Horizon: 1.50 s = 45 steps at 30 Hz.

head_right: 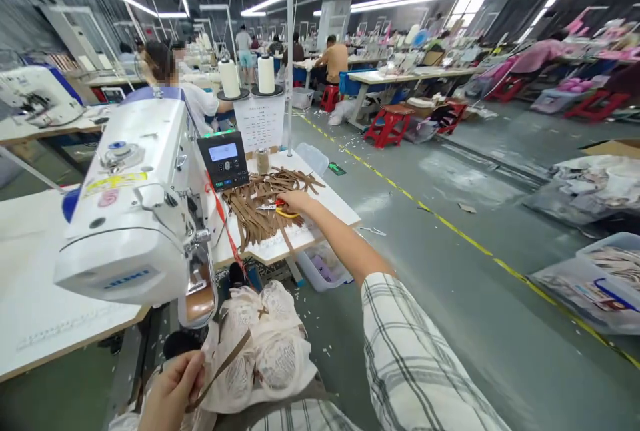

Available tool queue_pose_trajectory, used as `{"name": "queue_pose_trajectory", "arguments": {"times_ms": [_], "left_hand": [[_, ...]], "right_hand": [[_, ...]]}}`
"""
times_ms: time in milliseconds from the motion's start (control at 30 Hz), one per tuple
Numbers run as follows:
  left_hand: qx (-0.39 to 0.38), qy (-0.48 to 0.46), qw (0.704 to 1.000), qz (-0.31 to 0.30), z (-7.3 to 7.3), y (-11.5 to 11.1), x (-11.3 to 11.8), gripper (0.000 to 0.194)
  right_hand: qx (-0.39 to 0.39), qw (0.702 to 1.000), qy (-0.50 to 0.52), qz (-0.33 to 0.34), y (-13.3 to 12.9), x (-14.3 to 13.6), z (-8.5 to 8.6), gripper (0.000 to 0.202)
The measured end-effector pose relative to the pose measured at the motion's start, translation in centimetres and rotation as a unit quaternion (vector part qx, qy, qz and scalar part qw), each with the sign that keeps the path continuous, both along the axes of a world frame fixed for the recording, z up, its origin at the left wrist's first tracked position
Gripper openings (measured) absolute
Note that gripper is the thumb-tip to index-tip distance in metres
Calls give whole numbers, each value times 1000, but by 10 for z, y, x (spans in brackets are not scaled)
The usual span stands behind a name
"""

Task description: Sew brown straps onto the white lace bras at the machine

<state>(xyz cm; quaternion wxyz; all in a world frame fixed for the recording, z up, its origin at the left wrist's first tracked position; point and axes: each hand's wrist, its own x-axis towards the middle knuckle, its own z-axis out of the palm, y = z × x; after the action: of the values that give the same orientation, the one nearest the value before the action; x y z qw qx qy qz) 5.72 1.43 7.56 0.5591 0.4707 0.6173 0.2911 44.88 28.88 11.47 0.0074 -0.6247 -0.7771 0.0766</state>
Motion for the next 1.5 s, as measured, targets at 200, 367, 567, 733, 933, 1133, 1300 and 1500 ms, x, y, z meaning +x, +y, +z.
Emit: {"name": "queue_pose_trajectory", "arguments": {"times_ms": [200,367,567,733,933,1133,1300,1500], "left_hand": [[-1,-47,998,44,-5,4,-10,56],[58,30,998,8,11,10,-16,49],[-32,-166,984,47,20,7,-5,39],[-69,-253,963,60,20,1,-1,35],[-34,-164,986,-18,20,-6,-4,27],[-15,-150,989,-14,16,-5,-4,13],[32,-110,993,-21,18,-2,-10,27],[0,-84,996,-39,28,3,-10,30]], "right_hand": [[39,999,-14,-12,-42,19,12,38],[86,995,21,-49,-130,22,24,40],[70,982,162,66,-273,-66,-14,40],[79,957,253,122,-325,-138,-43,37],[94,950,270,123,-307,-166,-54,37],[16,939,317,132,-307,-161,-59,34],[7,924,375,80,-316,-154,-67,41],[-12,917,390,80,-314,-169,-67,49]]}}
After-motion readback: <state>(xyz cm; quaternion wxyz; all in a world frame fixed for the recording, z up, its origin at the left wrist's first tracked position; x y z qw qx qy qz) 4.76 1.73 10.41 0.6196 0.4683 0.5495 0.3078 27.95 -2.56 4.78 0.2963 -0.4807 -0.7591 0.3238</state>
